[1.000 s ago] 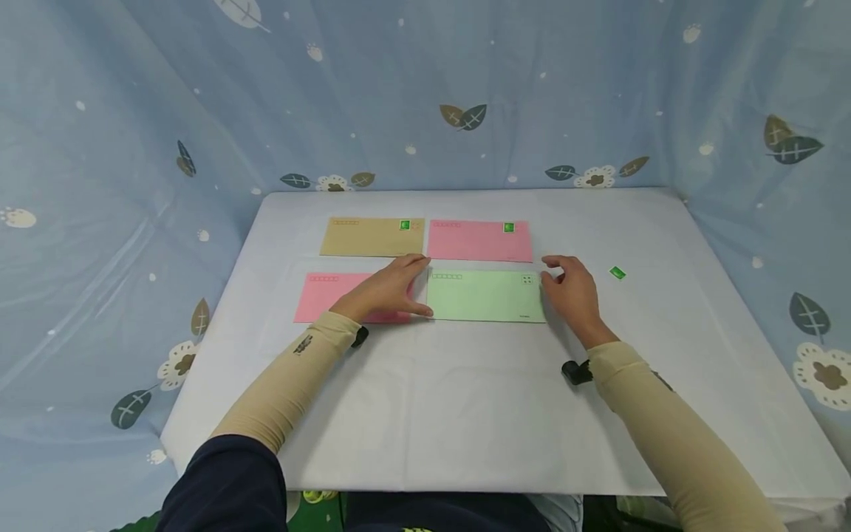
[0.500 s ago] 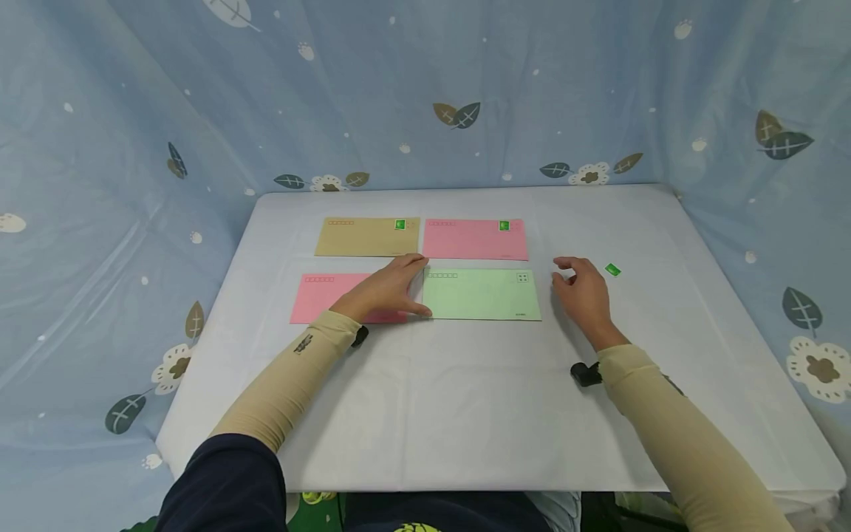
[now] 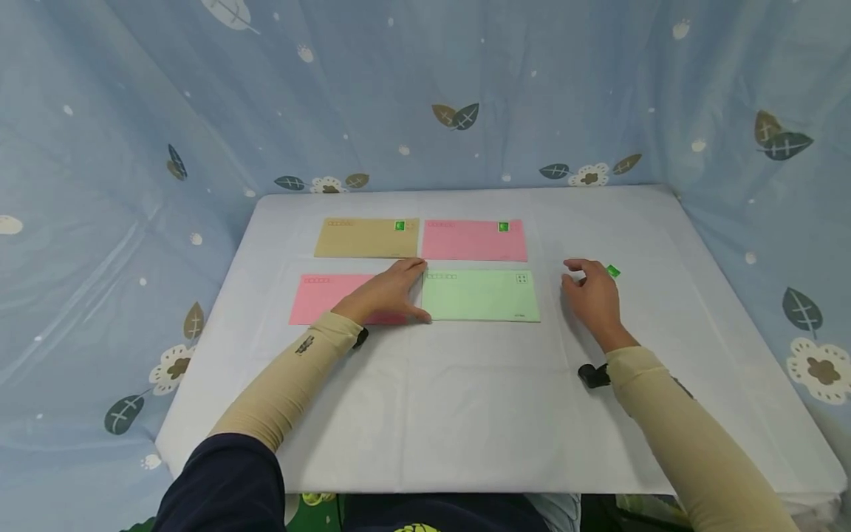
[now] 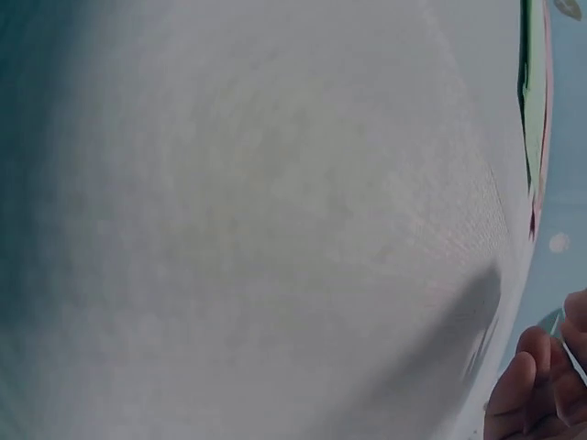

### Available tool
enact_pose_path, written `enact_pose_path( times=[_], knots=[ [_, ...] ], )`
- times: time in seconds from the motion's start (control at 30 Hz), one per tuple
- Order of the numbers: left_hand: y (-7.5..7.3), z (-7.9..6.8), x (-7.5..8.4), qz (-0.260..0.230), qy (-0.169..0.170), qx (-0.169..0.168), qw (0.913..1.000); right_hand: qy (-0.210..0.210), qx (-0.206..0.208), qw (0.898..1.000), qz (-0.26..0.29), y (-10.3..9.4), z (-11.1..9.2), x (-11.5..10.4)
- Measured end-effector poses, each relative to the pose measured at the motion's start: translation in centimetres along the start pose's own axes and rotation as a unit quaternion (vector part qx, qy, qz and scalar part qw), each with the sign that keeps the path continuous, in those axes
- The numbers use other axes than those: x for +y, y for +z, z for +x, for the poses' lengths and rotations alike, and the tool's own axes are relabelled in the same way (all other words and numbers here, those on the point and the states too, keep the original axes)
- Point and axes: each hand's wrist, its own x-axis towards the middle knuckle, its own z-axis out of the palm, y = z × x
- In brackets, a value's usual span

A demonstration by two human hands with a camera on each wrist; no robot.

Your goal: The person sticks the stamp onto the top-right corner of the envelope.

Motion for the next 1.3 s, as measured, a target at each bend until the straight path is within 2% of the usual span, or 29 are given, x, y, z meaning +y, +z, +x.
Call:
enact_pose_path(
  times=[0.17, 0.3, 0.67, 0.8, 1.03, 1.3],
  knots=[
    [0.3, -0.2, 0.1, -0.003, -0.002, -0.005, 1.0, 0.004, -0.006, 1.0, 0.007, -0.4, -0.2, 0.5],
    [-0.1, -0.3, 0.4, 0.005, 0.001, 0.0, 1.0, 0.0, -0.003, 1.0, 0.004, -1.2, 0.0, 0.8],
    [0.1, -0.1, 0.5, 0.025, 0.008, -0.001, 0.9997, 0.011, 0.012, 1.0, -0.017, -2.8, 0.4, 3.1],
    [0.1, 0.0, 0.5, 0.028, 0.007, -0.003, 0.9996, 0.029, 0.019, 0.999, -0.021, -3.6, 0.8, 4.0],
    [0.2, 0.3, 0.3, 0.03, 0.008, -0.002, 0.9995, 0.073, 0.006, 0.997, -0.037, -4.6, 1.7, 5.5],
    [0.1, 0.3, 0.2, 0.027, 0.006, -0.011, 0.9996, 0.088, -0.008, 0.995, -0.044, -4.8, 2.2, 6.1]
  ],
)
